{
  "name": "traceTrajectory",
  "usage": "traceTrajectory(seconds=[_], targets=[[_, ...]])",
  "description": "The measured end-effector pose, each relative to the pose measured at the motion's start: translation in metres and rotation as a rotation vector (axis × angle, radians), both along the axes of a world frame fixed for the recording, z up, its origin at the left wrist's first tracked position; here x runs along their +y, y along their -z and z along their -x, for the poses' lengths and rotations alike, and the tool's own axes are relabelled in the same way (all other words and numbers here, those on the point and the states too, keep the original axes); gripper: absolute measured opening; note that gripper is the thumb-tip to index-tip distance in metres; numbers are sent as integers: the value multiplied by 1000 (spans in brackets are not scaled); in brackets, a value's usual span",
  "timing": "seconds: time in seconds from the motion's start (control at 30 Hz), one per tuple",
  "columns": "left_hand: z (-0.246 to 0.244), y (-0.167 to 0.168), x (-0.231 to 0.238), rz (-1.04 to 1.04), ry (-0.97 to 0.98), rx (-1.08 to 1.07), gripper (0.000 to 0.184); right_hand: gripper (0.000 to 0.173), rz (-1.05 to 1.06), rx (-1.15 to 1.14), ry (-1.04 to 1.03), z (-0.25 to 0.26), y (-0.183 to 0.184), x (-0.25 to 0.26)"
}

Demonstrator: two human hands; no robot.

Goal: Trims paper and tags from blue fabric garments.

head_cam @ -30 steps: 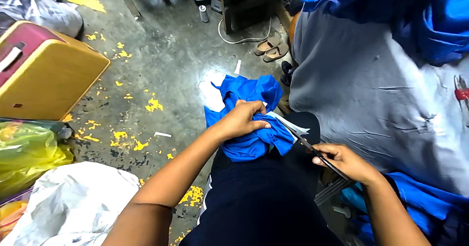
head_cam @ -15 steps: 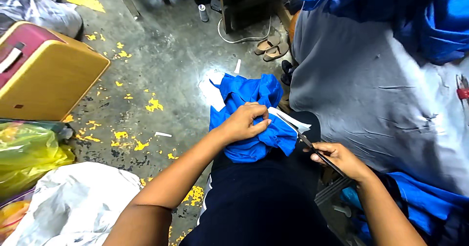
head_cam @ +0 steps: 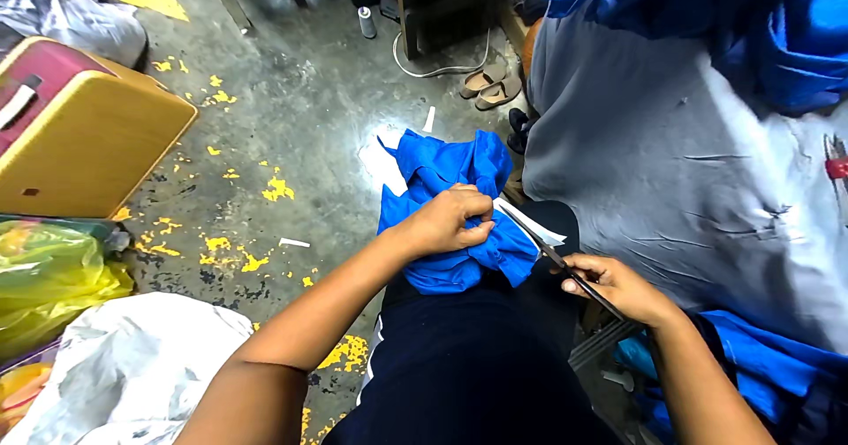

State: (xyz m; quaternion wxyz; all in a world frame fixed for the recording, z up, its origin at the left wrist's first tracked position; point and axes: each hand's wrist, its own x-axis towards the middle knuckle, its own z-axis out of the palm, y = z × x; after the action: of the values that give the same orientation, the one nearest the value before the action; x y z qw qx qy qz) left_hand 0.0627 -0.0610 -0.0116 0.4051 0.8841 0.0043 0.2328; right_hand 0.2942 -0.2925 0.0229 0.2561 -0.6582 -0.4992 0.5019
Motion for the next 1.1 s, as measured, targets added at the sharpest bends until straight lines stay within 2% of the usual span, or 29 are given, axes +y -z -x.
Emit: traceTrajectory(seconds=[0.17, 0.4, 0.6, 0.8, 0.97, 1.1], targets=[[1, 2, 0, 1, 7, -8, 19, 41, -39, -19, 6, 1, -3, -1], [-1, 4, -4, -7, 68, -25, 21, 56, 3, -94, -61, 2, -4, 2], [0, 6, -4, -7, 51, -38, 20, 46, -29, -84, -41, 4, -5, 3], [0, 7, -5, -32, 40, -39, 21, 47, -49, -99, -32, 8, -4, 0], [0, 8, -9, -110, 31, -91, 21, 51, -158, -365, -43, 23, -7, -1], [2, 13, -14, -187, -53, -178, 20, 46, -286, -568, 19, 38, -1, -6]])
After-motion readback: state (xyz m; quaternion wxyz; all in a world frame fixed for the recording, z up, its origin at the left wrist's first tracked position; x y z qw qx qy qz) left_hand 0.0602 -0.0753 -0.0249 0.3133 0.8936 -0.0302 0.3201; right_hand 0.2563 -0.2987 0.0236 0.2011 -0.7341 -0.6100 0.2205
